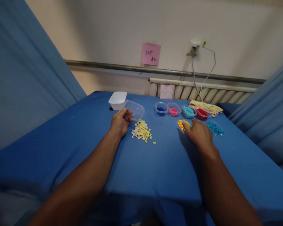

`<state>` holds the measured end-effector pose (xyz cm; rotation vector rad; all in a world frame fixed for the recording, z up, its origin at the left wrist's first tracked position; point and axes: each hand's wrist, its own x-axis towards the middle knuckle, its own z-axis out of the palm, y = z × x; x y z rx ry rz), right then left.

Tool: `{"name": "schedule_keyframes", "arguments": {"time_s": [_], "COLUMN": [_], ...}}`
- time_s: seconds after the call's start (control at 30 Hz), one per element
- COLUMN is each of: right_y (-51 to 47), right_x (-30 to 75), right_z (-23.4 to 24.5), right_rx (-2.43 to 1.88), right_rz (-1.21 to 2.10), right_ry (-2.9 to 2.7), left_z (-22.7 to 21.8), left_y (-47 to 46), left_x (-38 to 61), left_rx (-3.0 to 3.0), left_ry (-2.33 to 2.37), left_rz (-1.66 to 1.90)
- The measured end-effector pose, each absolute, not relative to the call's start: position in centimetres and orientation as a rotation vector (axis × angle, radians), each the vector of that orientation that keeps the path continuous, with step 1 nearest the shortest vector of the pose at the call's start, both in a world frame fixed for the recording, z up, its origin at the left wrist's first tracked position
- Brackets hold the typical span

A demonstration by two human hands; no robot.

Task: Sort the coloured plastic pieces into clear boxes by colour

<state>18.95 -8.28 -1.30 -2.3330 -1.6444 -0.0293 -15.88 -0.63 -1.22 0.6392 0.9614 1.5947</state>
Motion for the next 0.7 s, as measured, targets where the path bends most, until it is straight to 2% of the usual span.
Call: {"name": "schedule_keyframes", "arguments": {"time_s": [0.1,0.27,0.53,0.7], "right_y": [-8.5,-8.3,-7.4,-7.7], "right_x": [19.7,19.1,19.0,17.4], "right_z": [-1.2,-1.1,-2.7,-2.8], "right_rx": [-2.567,-2.619,-2.583,-2.407], "right_rz": [0.113,0.191,0.035,-0.007], "right_ry": [-1.667,-1.74,-1.734,-1.812], "left_z": [-1.0,-1.3,-1.9,-2.0], "left_y": [-0.5,-0.3,0.1,-0.1], "left_x": [-16.3,-16.7,-16.7,-16.6], "left_rx": [0.569,0.544,0.532,0.526], "left_ry": [0.972,0.994,0.999,0.995], "left_rz": [1.623,1.626,1.611,1.619]}}
